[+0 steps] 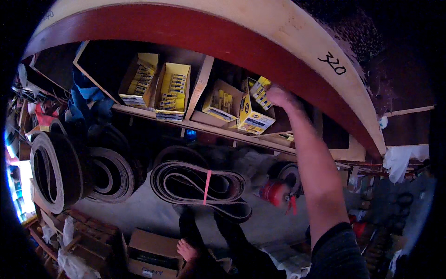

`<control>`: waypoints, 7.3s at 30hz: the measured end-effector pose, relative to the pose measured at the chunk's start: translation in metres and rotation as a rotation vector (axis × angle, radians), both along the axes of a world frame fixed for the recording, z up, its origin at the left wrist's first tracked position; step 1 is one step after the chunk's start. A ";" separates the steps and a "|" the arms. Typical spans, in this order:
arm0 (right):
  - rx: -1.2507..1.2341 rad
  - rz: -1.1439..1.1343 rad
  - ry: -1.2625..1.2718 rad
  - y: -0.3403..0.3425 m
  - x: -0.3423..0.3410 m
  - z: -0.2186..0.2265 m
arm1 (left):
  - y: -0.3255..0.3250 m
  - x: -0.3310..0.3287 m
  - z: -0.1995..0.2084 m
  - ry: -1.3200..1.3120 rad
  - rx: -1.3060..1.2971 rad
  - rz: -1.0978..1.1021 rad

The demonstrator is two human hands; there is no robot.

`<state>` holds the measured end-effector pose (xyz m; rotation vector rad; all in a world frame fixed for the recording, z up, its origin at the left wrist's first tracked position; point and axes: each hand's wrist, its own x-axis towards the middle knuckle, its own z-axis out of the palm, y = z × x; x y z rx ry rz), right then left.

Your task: The person sorts through small yellow boxes and blue packages on a cluttered wooden shelf. They pick up items, inspect them, and place them back into the shelf compartments, occasionally moving boxes to access items behind them.

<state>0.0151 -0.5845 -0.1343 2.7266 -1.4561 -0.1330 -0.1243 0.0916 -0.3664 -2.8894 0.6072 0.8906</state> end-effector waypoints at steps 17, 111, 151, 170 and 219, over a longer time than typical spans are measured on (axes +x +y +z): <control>0.209 0.053 -0.580 0.039 -0.005 0.081 | -0.012 0.012 0.016 0.075 0.057 0.065; -0.343 0.349 -0.275 0.047 -0.005 0.010 | 0.019 -0.012 -0.021 -0.008 0.014 -0.035; -0.153 0.686 -0.151 0.106 -0.012 0.003 | -0.019 0.001 0.009 0.125 0.056 -0.034; -0.153 0.689 -0.167 0.116 -0.013 0.007 | 0.008 -0.007 -0.010 -0.083 0.020 -0.117; 0.310 0.899 0.031 0.349 0.022 0.244 | -0.190 0.160 0.380 0.849 -1.681 0.907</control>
